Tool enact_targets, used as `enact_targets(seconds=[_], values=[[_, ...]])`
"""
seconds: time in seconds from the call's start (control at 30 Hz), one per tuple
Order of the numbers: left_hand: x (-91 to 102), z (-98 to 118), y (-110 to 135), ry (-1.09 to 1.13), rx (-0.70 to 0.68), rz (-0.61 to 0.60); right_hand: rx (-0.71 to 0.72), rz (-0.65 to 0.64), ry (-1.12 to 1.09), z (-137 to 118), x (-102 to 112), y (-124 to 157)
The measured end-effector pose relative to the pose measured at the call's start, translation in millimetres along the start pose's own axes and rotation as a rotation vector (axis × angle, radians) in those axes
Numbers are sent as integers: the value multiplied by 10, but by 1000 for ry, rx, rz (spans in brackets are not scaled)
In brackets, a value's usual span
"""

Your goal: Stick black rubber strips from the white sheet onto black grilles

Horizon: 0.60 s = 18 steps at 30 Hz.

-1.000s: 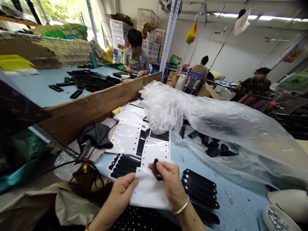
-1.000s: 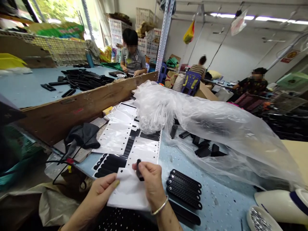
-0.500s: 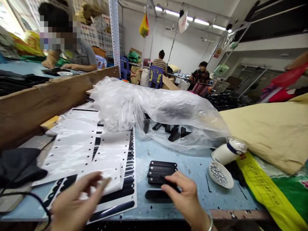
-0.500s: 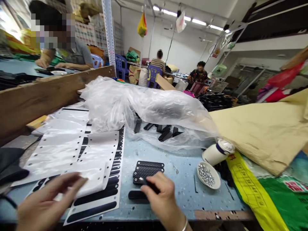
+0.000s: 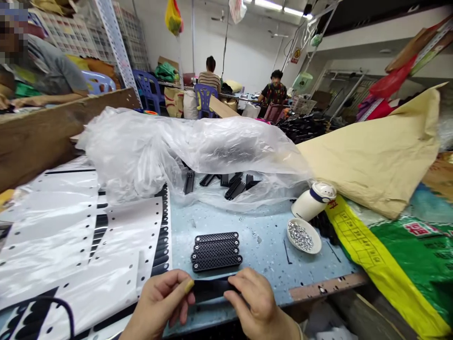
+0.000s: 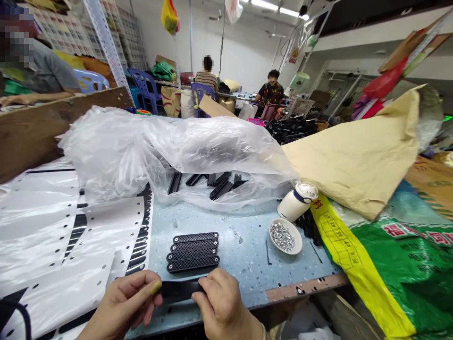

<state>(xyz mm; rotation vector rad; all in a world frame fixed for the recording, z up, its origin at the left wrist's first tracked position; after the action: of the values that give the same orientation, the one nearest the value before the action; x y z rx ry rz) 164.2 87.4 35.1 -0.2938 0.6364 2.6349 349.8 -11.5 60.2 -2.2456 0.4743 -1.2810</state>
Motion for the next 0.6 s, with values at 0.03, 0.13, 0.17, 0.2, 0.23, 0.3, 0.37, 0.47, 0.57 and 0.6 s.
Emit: enact_targets(seconds=[0.03,0.13,0.17,0.2,0.23,0.3,0.37,0.47,0.57,0.6], values=[[28,20,-24,-57,-54,32,-17,17,10,40,22,-12],[175,93,-113,-241,-252,168,-182,40,-30,248,108,-44],[223,113,-153,-328,-306,188,-261,24,-66,339,126,-44],[258,127,-199,-431,-344,178,-337,2,-109,429,132,-36],[277,131,-249,-540,-367,143,-402,-19,-153,512,123,-21],[275,116,-343,-716,-384,46,-487,-36,-221,634,59,20],[240,93,-409,-798,-403,-22,-521,-33,-257,688,-53,60],[186,64,-467,-837,-427,-77,-505,-24,-245,675,-221,68],[179,56,-519,-861,-436,-91,-472,-2,-208,651,-300,-3],[183,63,-538,-866,-442,-80,-463,-1,-196,653,-310,-37]])
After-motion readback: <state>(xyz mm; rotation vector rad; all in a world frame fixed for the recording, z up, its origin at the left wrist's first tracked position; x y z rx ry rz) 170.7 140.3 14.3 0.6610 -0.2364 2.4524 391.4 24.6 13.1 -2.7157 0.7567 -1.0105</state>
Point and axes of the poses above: each hand's wrist, its own y-axis away from the middle knuckle, its own x-axis out of the back of the hand, z = x × y, the point moved 3 cm from there along -y, towards the middle knuckle, and after that the axes turned 14 degrees about y, right-handed, at the moved point
